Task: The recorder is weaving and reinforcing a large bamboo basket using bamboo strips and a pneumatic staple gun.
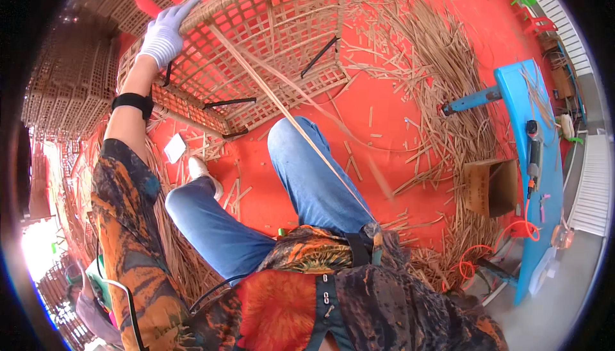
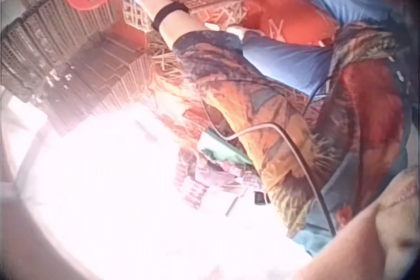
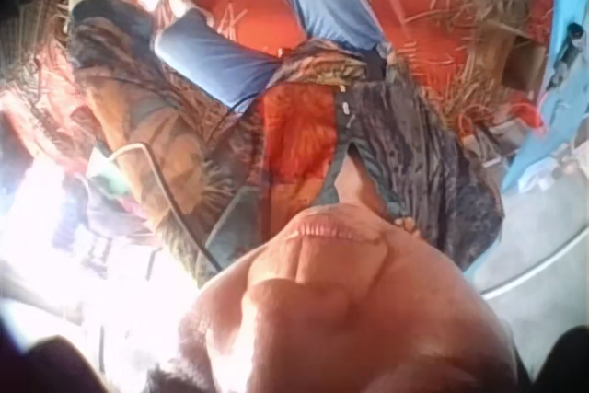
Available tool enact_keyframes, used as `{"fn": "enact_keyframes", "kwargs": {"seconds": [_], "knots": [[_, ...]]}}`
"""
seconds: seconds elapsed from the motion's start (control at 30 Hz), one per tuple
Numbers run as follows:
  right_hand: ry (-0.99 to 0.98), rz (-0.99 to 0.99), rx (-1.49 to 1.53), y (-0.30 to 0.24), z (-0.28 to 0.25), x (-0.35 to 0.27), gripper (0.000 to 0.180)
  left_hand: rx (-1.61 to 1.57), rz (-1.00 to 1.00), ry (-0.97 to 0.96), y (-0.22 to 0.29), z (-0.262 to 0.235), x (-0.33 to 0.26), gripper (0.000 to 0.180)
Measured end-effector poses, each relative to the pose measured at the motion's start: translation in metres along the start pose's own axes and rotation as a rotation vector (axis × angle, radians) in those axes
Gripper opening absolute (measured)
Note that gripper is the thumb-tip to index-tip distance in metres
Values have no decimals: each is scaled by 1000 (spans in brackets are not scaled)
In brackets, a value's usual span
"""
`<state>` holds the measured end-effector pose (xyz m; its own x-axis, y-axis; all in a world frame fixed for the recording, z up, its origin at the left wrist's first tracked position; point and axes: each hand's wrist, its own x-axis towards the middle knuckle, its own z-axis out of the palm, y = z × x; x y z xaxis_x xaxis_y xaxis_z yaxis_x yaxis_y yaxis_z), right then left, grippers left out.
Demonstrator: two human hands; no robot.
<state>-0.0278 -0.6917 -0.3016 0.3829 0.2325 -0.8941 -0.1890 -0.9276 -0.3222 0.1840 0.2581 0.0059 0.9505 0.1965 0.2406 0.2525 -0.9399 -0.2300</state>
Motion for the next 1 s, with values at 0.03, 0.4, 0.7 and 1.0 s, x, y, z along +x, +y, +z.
{"fn": "enact_keyframes", "kwargs": {"seconds": [0.03, 0.4, 0.7, 1.0], "knots": [[-21, 51, -85, 7, 7, -7, 37, -12, -20, -17, -3, 0, -1, 88], [496, -481, -499, -243, -158, 123, 29, 6, -3, 51, 14, -12, -19, 87], [432, -988, 163, -714, -146, 113, 44, -11, 8, 81, 25, -21, -23, 86], [475, -1006, 73, -844, -103, 171, 42, 19, 29, 96, 33, -13, -15, 85]]}}
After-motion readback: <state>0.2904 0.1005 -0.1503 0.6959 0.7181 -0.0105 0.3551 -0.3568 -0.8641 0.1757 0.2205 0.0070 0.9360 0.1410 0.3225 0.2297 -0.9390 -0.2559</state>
